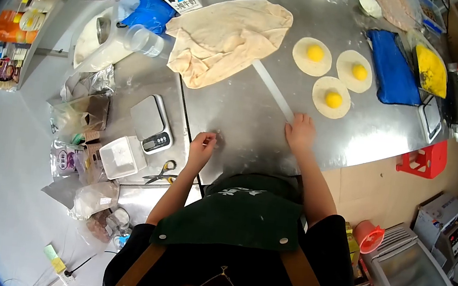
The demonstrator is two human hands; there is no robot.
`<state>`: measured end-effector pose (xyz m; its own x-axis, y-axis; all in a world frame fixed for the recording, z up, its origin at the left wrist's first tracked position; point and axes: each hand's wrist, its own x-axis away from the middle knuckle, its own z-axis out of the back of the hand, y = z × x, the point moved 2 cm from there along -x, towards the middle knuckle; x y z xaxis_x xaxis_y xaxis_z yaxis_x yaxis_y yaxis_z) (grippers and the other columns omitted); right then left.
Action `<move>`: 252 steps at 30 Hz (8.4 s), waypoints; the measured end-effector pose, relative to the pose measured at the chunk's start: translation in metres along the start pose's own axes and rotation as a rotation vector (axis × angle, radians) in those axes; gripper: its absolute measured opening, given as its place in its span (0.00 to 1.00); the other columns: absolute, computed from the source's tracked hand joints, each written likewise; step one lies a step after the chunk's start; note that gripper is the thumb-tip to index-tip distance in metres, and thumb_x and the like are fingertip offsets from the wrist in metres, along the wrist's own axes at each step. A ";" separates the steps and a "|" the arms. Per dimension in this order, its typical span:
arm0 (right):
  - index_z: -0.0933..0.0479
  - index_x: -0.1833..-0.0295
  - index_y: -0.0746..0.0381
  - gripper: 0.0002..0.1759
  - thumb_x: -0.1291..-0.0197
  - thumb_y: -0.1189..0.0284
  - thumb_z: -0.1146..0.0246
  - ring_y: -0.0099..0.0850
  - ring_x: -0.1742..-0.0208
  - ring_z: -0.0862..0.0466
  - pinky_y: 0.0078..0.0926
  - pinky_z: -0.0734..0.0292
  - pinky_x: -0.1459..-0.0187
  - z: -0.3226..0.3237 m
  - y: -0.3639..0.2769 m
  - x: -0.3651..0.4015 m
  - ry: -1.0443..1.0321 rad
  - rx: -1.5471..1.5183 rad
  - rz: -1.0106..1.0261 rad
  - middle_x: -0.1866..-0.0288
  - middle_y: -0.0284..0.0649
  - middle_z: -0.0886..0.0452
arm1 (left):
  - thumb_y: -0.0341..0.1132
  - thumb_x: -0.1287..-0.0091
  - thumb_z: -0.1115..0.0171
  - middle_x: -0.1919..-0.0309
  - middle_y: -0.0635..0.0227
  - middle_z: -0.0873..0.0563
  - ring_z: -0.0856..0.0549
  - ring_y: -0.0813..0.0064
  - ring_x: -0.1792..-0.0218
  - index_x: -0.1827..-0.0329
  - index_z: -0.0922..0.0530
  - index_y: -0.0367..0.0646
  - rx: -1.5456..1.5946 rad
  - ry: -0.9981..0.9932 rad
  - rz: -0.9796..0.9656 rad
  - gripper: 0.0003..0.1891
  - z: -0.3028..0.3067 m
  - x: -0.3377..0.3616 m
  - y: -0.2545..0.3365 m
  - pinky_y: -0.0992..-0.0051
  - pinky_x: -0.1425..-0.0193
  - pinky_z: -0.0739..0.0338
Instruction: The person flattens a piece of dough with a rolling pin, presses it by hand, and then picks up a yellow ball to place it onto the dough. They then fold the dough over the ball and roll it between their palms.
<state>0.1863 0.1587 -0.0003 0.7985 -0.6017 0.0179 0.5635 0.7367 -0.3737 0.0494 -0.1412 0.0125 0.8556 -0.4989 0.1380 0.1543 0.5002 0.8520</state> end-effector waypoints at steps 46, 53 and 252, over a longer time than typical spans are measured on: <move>0.27 0.47 0.60 0.14 0.38 0.72 0.38 0.45 0.64 0.15 0.42 0.21 0.62 -0.017 -0.126 -0.247 0.326 -0.552 0.103 0.64 0.44 0.15 | 0.28 0.39 0.32 0.58 0.58 0.20 0.19 0.68 0.64 0.51 0.23 0.34 -0.193 0.640 -0.169 0.15 0.016 -0.236 0.005 0.72 0.66 0.22; 0.27 0.46 0.60 0.18 0.42 0.73 0.34 0.45 0.58 0.17 0.41 0.22 0.56 -0.019 -0.101 -0.148 0.225 -0.495 0.051 0.60 0.44 0.18 | 0.27 0.44 0.30 0.63 0.55 0.15 0.16 0.65 0.63 0.54 0.22 0.30 0.129 0.455 0.315 0.16 0.027 -0.253 -0.020 0.70 0.55 0.21; 0.30 0.34 0.64 0.29 0.39 0.63 0.39 0.48 0.27 0.34 0.56 0.44 0.29 -0.036 -0.094 -0.018 0.116 0.109 0.216 0.28 0.53 0.33 | 0.31 0.35 0.35 0.61 0.59 0.13 0.14 0.70 0.60 0.49 0.19 0.37 -0.008 -0.267 0.086 0.13 -0.040 -0.093 0.019 0.73 0.53 0.21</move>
<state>0.1113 0.0890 0.0011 0.8768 -0.4536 -0.1597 0.4073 0.8770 -0.2547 -0.0078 -0.0569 -0.0044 0.7057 -0.6222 0.3387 0.0913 0.5540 0.8275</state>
